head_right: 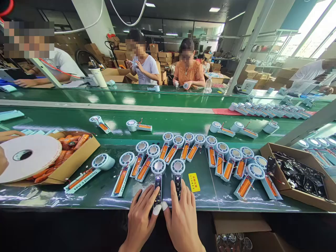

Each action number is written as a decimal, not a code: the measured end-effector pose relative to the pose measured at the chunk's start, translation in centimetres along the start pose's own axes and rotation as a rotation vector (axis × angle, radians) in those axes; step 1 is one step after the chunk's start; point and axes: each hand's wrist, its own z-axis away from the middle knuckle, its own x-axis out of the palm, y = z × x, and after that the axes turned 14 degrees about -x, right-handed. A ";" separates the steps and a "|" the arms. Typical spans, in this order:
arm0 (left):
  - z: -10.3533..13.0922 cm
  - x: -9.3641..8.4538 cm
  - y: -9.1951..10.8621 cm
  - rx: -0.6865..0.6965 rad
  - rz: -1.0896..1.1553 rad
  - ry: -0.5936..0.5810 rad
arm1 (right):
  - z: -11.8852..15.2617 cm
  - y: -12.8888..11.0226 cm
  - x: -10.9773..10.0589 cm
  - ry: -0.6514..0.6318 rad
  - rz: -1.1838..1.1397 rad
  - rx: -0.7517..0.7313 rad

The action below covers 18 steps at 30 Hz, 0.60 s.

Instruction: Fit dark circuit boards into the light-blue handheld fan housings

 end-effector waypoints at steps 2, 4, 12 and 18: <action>0.1 0.0 0.0 0.000 0.009 -0.004 | -0.1 0.0 -0.1 -0.006 -0.006 -0.001; 0.1 0.0 0.0 -0.003 0.022 -0.012 | -0.1 0.0 -0.1 -0.007 -0.011 0.000; 0.0 -0.1 0.0 -0.006 0.015 -0.030 | -0.1 0.1 -0.2 0.002 -0.007 -0.002; 0.0 -0.1 0.0 0.004 0.013 -0.024 | -0.2 0.1 -0.2 0.009 0.000 -0.005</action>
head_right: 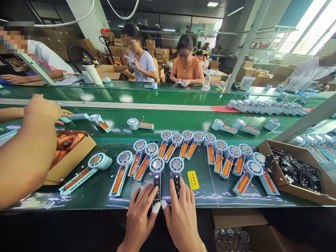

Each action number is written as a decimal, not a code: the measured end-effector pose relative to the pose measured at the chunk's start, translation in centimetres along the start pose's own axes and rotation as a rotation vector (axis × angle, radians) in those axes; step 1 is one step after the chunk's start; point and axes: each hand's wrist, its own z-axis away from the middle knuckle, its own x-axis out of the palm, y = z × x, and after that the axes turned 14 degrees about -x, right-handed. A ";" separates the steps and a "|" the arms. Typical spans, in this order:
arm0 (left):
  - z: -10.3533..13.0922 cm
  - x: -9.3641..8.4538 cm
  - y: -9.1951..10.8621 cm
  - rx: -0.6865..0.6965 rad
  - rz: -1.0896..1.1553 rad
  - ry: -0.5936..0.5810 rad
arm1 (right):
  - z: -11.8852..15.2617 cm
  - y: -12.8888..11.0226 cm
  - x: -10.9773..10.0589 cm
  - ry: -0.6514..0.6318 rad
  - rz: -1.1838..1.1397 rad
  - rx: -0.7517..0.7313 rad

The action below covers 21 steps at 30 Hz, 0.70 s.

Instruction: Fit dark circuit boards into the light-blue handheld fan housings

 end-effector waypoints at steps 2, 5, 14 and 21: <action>-0.1 0.0 0.1 -0.008 0.003 0.014 | 0.0 0.0 0.0 -0.002 0.001 0.001; -0.2 0.0 0.2 -0.019 0.006 0.017 | 0.0 0.0 0.0 0.000 0.003 -0.006; -0.3 -0.3 0.3 -0.014 0.031 0.010 | 0.1 0.1 0.1 0.008 -0.018 0.011; -0.4 -0.5 0.2 -0.012 0.026 -0.003 | 0.2 0.1 0.1 -0.005 -0.009 0.001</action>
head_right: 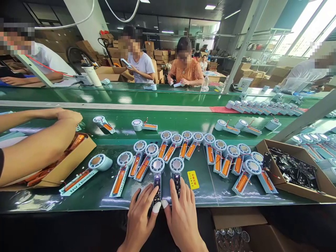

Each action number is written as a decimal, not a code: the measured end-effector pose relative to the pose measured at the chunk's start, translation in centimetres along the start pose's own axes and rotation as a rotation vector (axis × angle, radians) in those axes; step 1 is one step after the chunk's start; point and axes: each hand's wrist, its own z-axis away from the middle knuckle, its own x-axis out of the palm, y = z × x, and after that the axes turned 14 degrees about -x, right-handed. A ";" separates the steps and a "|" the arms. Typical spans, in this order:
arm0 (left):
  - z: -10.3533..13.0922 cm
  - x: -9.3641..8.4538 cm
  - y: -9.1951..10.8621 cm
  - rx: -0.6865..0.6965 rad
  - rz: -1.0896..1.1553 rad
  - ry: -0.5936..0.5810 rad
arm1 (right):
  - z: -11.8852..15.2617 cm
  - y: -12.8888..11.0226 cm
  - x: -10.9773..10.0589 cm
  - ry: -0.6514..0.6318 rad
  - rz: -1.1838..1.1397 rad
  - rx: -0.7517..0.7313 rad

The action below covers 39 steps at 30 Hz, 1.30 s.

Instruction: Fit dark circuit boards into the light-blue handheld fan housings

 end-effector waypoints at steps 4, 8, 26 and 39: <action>0.1 -0.1 -0.1 -0.003 0.002 -0.009 | -0.1 0.0 0.0 0.007 -0.005 0.001; 0.2 0.0 -0.1 -0.009 0.004 -0.009 | -0.2 0.0 -0.1 0.011 -0.007 -0.003; 0.5 0.2 -0.1 -0.011 -0.003 -0.009 | -1.9 -0.3 -2.6 -0.236 -0.125 0.107; 0.8 -1.2 -0.1 -0.180 0.250 -0.115 | -3.5 -1.6 -2.3 -0.163 -0.021 0.156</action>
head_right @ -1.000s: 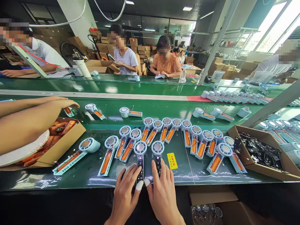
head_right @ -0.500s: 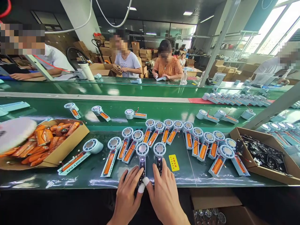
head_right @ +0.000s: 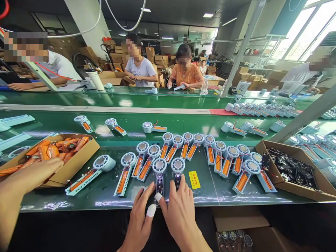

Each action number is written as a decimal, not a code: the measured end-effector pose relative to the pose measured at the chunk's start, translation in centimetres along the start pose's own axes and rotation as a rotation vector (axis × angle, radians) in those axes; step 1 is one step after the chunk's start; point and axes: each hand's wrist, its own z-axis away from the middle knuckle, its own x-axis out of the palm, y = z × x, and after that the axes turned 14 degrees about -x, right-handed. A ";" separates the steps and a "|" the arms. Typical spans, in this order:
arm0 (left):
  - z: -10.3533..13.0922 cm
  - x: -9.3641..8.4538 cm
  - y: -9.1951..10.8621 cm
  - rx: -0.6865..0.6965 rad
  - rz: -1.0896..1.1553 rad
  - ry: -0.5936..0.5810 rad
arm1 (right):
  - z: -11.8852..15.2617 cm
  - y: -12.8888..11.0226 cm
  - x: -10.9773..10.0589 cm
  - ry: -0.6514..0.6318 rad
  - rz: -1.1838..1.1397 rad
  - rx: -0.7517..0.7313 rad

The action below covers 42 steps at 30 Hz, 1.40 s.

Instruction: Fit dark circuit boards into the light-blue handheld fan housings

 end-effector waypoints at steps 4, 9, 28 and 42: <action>0.3 -0.1 0.2 -0.011 0.038 -0.045 | -0.5 -1.2 0.4 0.010 0.019 0.032; 0.4 0.1 0.6 -0.039 0.027 -0.019 | -0.9 -1.8 1.1 0.030 0.051 0.074; -3.3 0.2 -0.6 -0.039 0.153 0.169 | -2.4 10.0 -4.4 0.132 -0.206 -0.131; -4.4 2.9 -1.7 0.244 -0.172 0.406 | -25.9 21.0 -5.3 -0.325 0.070 0.007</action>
